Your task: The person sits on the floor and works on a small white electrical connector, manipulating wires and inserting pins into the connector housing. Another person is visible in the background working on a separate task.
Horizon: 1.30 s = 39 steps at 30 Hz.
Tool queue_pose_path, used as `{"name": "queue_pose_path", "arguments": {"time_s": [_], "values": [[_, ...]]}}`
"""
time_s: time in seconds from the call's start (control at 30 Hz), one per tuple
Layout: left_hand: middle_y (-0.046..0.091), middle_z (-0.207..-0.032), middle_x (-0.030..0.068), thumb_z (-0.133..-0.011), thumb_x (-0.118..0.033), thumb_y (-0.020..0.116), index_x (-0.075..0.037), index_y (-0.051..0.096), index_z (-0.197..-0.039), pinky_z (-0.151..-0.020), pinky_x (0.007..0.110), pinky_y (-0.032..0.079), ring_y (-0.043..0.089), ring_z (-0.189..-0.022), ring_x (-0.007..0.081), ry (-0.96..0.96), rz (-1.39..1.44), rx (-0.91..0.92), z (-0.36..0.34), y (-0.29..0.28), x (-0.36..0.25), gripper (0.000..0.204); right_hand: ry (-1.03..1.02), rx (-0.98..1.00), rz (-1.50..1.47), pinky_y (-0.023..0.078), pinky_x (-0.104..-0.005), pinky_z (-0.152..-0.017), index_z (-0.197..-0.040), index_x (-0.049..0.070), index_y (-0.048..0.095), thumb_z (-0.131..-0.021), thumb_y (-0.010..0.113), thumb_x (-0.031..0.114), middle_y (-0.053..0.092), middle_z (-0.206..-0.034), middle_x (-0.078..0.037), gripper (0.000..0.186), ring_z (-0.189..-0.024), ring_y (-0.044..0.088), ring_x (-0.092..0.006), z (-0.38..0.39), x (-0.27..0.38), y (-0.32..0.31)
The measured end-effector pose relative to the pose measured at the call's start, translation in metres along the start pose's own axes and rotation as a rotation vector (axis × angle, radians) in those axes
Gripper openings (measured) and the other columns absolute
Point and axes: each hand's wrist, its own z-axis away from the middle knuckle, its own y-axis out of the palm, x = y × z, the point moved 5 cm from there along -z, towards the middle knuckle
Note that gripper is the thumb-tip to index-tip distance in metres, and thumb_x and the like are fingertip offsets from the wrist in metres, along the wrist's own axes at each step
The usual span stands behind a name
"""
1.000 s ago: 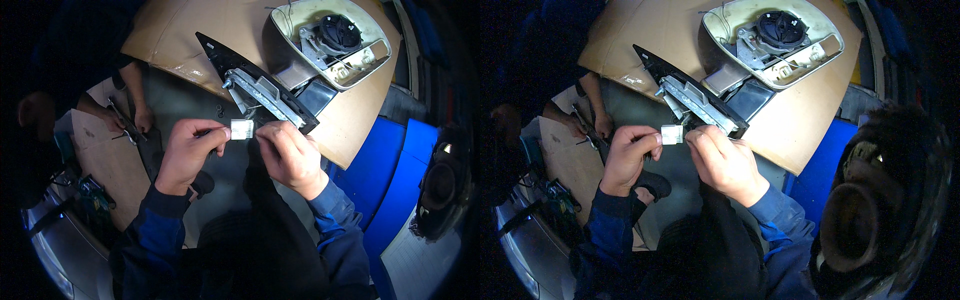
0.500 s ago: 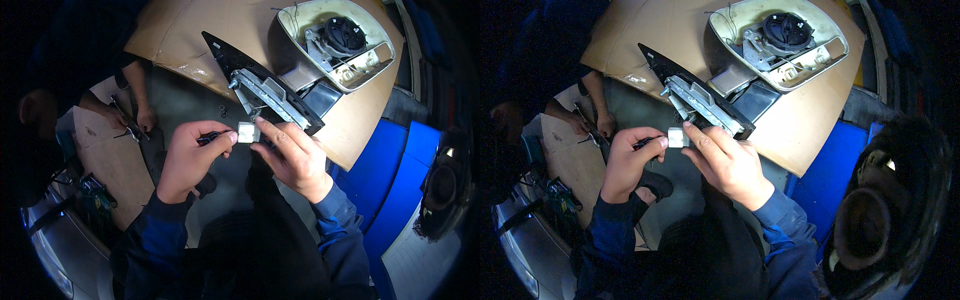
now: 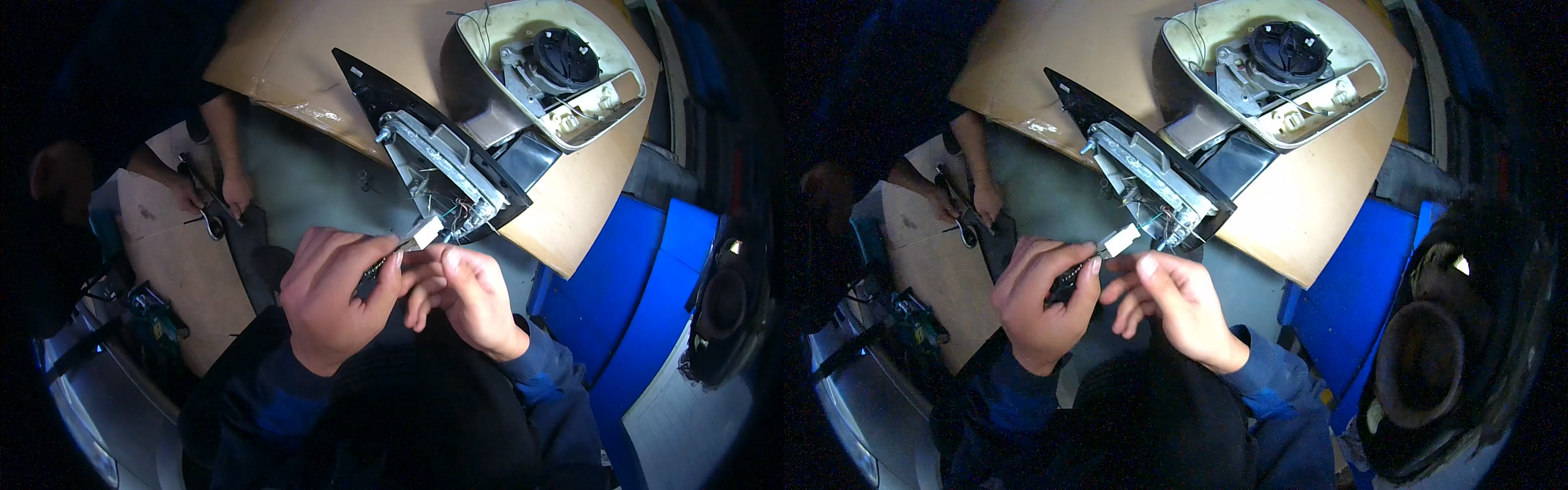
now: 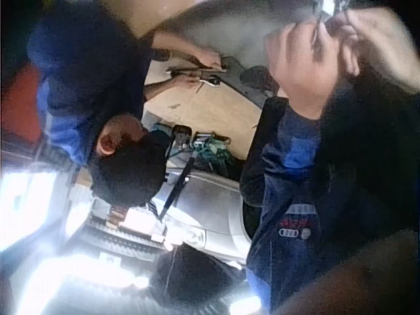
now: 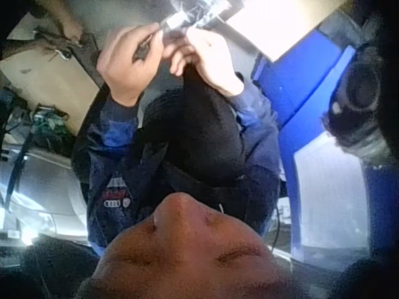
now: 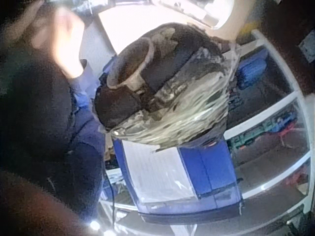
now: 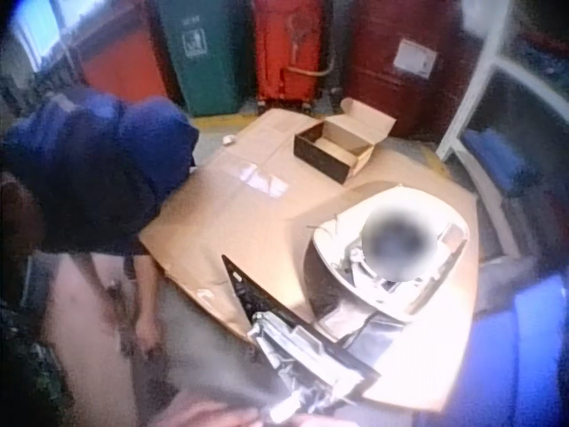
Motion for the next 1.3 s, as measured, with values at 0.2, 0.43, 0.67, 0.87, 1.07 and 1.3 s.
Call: {"name": "queue_pose_path", "arguments": {"time_s": [0.2, 0.43, 0.67, 0.87, 1.07, 1.3], "values": [[0.074, -0.097, 0.0088, -0.083, 0.001, 0.086, -0.002, 0.078, -0.102, -0.080, 0.040, 0.056, 0.074, -0.085, 0.0268, 0.155, -0.066, 0.049, 0.005, 0.001, -0.015, 0.021, -0.005, -0.058, -0.158, 0.043, -0.0267, -0.056, -0.119, 0.003, 0.066, -0.119, 0.049, 0.046, 0.067, -0.093, -0.007, 0.046, -0.068, 0.055, -0.0130, -0.015, 0.001, 0.013], [0.074, -0.098, 0.0090, -0.081, 0.001, 0.086, -0.002, 0.078, -0.103, -0.079, 0.039, 0.054, 0.072, -0.085, 0.0262, 0.127, -0.072, 0.012, -0.004, 0.001, -0.021, 0.024, 0.105, 0.015, -0.513, 0.036, -0.0275, -0.057, -0.115, 0.001, 0.066, -0.119, 0.047, 0.047, 0.062, -0.087, -0.006, 0.049, -0.068, 0.047, -0.0115, -0.021, -0.002, 0.015], [0.074, -0.098, 0.0089, -0.079, 0.001, 0.085, -0.002, 0.077, -0.104, -0.078, 0.040, 0.052, 0.072, -0.085, 0.0265, 0.137, -0.089, 0.000, -0.010, 0.003, -0.021, 0.026, 0.093, 0.061, -0.674, 0.035, -0.0272, -0.061, -0.129, 0.000, 0.066, -0.119, 0.042, 0.050, 0.068, -0.094, -0.008, 0.057, -0.070, 0.044, -0.0119, -0.021, -0.008, 0.013], [0.072, -0.096, 0.0085, -0.080, 0.000, 0.085, -0.003, 0.076, -0.101, -0.079, 0.040, 0.053, 0.071, -0.084, 0.0261, 0.153, -0.129, 0.045, -0.012, 0.002, -0.025, 0.023, 0.039, -0.014, -0.575, 0.040, -0.0303, -0.061, -0.121, -0.001, 0.067, -0.120, 0.046, 0.044, 0.064, -0.089, -0.007, 0.050, -0.071, 0.050, -0.0138, -0.021, -0.006, 0.013], [0.074, -0.094, 0.0088, -0.079, 0.002, 0.085, -0.003, 0.075, -0.099, -0.078, 0.042, 0.053, 0.072, -0.083, 0.0276, 0.181, -0.125, 0.065, -0.008, -0.002, -0.027, 0.022, -0.080, -0.046, -0.467, 0.039, -0.0302, -0.062, -0.118, -0.001, 0.067, -0.120, 0.049, 0.041, 0.061, -0.086, -0.007, 0.046, -0.071, 0.048, -0.0135, -0.021, -0.003, 0.020], [0.075, -0.091, 0.0121, -0.077, 0.004, 0.085, -0.001, 0.075, -0.098, -0.078, 0.043, 0.057, 0.073, -0.082, 0.0288, 0.150, -0.105, -0.017, -0.007, -0.026, -0.028, 0.024, -0.001, 0.022, -0.715, 0.036, -0.0283, -0.061, -0.109, 0.002, 0.062, -0.120, 0.042, 0.048, 0.052, -0.087, -0.003, 0.051, -0.069, 0.044, -0.0116, -0.023, -0.003, 0.018]]}}
